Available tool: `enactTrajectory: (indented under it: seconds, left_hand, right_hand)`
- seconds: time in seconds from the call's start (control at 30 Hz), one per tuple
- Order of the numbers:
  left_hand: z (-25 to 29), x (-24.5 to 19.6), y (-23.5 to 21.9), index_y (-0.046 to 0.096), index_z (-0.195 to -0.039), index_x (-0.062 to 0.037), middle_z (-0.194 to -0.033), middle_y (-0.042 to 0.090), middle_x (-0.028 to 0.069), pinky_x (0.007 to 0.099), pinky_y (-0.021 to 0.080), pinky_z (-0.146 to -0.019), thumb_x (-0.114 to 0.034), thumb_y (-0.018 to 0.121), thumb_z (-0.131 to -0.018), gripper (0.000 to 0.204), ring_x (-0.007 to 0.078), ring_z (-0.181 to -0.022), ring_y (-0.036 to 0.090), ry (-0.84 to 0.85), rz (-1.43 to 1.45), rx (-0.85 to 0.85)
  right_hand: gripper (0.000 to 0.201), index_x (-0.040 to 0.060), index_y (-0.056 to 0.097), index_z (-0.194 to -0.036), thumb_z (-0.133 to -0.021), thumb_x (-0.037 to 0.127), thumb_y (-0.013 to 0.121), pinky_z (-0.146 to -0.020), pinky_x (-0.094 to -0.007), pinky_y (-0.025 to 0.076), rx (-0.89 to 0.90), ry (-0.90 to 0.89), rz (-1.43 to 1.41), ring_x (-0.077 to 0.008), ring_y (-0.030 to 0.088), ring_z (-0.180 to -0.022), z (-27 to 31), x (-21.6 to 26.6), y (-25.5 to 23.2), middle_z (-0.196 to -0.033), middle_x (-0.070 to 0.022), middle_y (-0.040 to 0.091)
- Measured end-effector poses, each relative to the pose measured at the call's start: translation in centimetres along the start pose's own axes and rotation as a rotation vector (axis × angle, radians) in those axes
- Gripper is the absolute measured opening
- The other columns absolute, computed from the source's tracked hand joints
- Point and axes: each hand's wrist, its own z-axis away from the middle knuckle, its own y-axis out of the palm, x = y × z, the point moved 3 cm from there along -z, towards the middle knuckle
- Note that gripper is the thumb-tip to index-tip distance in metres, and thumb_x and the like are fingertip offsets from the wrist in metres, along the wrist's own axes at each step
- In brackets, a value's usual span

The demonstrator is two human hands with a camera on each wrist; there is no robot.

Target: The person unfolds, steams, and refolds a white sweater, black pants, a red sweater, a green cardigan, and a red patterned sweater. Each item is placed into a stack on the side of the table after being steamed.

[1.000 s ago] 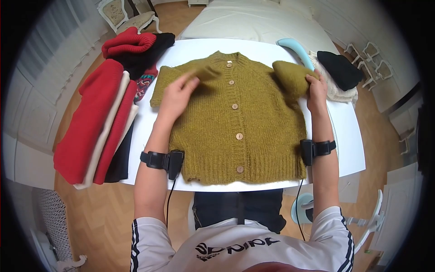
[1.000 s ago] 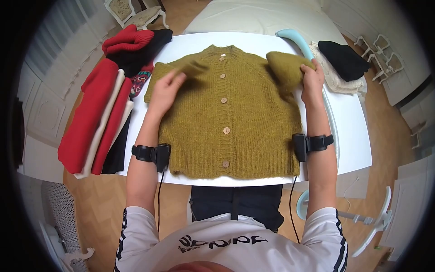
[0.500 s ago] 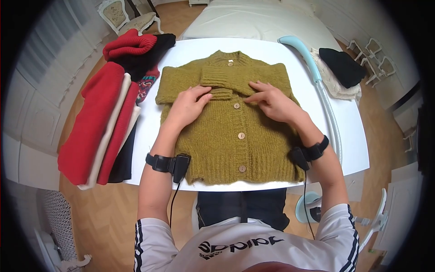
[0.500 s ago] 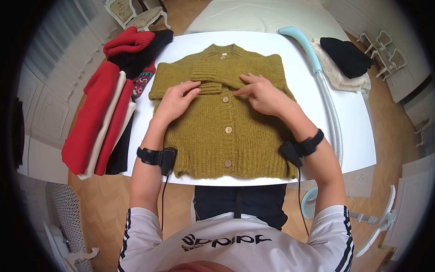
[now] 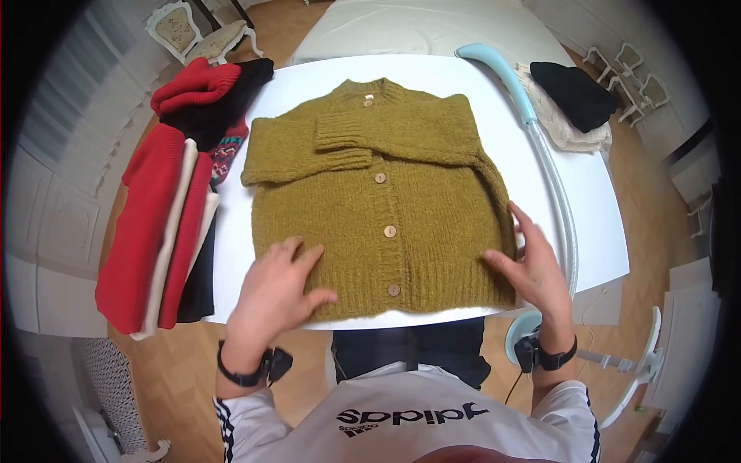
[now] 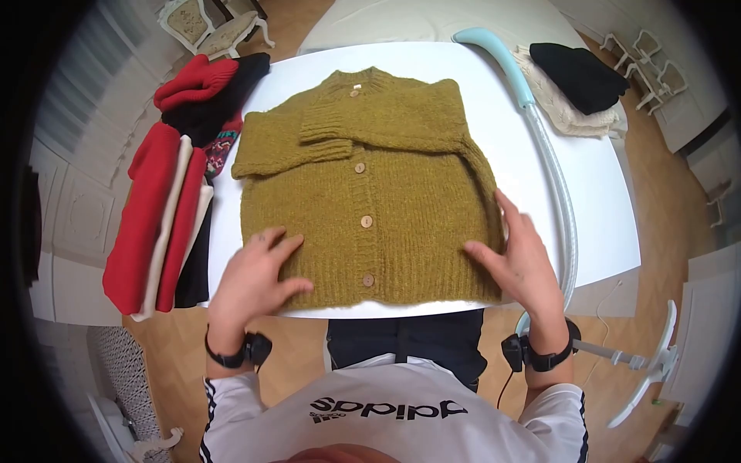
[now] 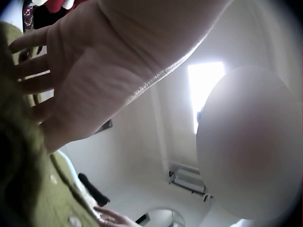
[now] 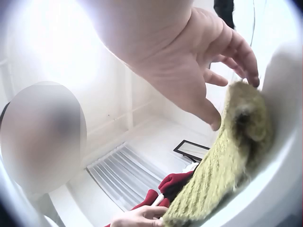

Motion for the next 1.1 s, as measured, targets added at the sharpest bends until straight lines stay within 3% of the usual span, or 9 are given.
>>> enactTrajectory:
  seconds: [0.07,0.2,0.27,0.5,0.6,0.67,0.83,0.9,1.1]
  left_hand:
    - [2.5,-0.6,1.4,0.061,-0.141,-0.0116,-0.141,0.056,0.0266,0.0466,0.046,-0.106,-0.052,0.083,-0.077,0.079,0.0431,-0.128,0.056,0.108,-0.095,-0.064]
    - [5.3,-1.2,3.0,0.052,-0.151,-0.0154,-0.154,0.045,0.0265,0.0496,0.038,-0.115,-0.033,0.087,-0.072,0.088,0.0439,-0.136,0.049,0.115,-0.222,-0.094]
    - [5.9,-0.7,3.5,0.053,-0.151,-0.0151,-0.154,0.045,0.0251,0.0492,0.036,-0.116,-0.019,0.087,-0.072,0.086,0.0421,-0.136,0.049,0.085,-0.214,-0.111]
    - [11.0,1.3,0.2,0.075,-0.114,-0.0027,-0.110,0.073,0.0153,0.0359,0.054,-0.087,0.012,0.058,-0.058,0.060,0.0287,-0.102,0.070,0.036,0.368,-0.233]
    - [8.8,2.8,-5.3,0.076,-0.103,0.0018,-0.097,0.075,0.0152,0.0309,0.056,-0.079,0.012,0.050,-0.061,0.051,0.0248,-0.086,0.073,0.005,0.508,-0.416]
    - [5.9,3.9,-8.1,0.074,-0.106,0.0028,-0.101,0.076,0.0128,0.0313,0.056,-0.087,0.012,0.053,-0.071,0.043,0.0199,-0.095,0.073,-0.049,0.505,-0.608]
    - [-3.9,2.5,-10.1,0.058,-0.139,-0.0043,-0.128,0.062,0.0247,0.0493,0.048,-0.101,-0.016,0.071,-0.093,0.049,0.0412,-0.120,0.059,-0.090,-0.356,-1.081]
    - [-4.6,-0.2,-8.7,0.057,-0.139,-0.0023,-0.136,0.059,0.0264,0.0500,0.046,-0.105,-0.017,0.069,-0.095,0.049,0.0439,-0.125,0.057,0.062,-0.210,-1.077]
    - [-5.3,-3.7,-0.3,0.047,-0.153,-0.0092,-0.157,0.042,0.0275,0.0564,0.030,-0.120,-0.047,0.063,-0.099,0.068,0.0462,-0.146,0.038,0.272,-0.025,-0.415]
  right_hand:
    - [0.069,0.0092,0.044,-0.156,-0.094,0.017,0.073,-0.087,-0.0363,0.055,0.264,0.167,-0.346,-0.0230,0.070,-0.100,0.9,-0.8,0.8,-0.131,-0.0189,0.062]
    - [0.053,0.0033,0.055,-0.148,-0.095,0.000,0.058,-0.094,-0.0316,0.051,-0.005,-0.130,-0.678,-0.0146,0.065,-0.105,1.5,-3.9,3.2,-0.130,-0.0099,0.069]
    - [0.044,0.0007,0.062,-0.138,-0.094,0.001,0.058,-0.093,-0.0290,0.051,0.153,-0.047,-0.729,-0.0142,0.066,-0.105,1.3,-5.4,1.5,-0.121,-0.0094,0.073]
    - [0.033,-0.0090,0.074,-0.105,-0.088,0.019,0.070,-0.087,-0.0263,0.053,0.281,0.022,-1.216,-0.0163,0.071,-0.097,6.5,-8.1,-2.9,-0.102,-0.0154,0.077]
    - [0.051,-0.0125,0.065,-0.124,-0.091,0.026,0.069,-0.097,-0.0356,0.055,0.232,-0.195,-1.452,-0.0282,0.070,-0.109,4.2,-8.1,-4.3,-0.119,-0.0231,0.071]
    - [0.084,-0.0118,0.021,-0.158,-0.095,0.024,0.063,-0.114,-0.0468,0.044,0.294,-0.263,-1.593,-0.0388,0.051,-0.139,1.3,-4.8,-5.8,-0.152,-0.0309,0.045]
    - [0.073,0.0007,0.020,-0.163,-0.100,0.008,0.058,-0.112,-0.0441,0.047,0.039,-0.207,-1.246,-0.0385,0.054,-0.137,-4.4,-0.3,-3.7,-0.157,-0.0315,0.039]
    - [0.061,0.0004,0.038,-0.157,-0.100,0.006,0.060,-0.111,-0.0403,0.047,-0.034,-0.202,-0.991,-0.0317,0.061,-0.130,-4.1,-0.6,-1.9,-0.152,-0.0271,0.049]
    - [0.070,-0.0074,0.045,-0.149,-0.098,0.035,0.069,-0.112,-0.0399,0.043,-0.225,-0.076,-0.268,-0.0325,0.057,-0.131,-3.0,-3.5,2.6,-0.145,-0.0252,0.055]
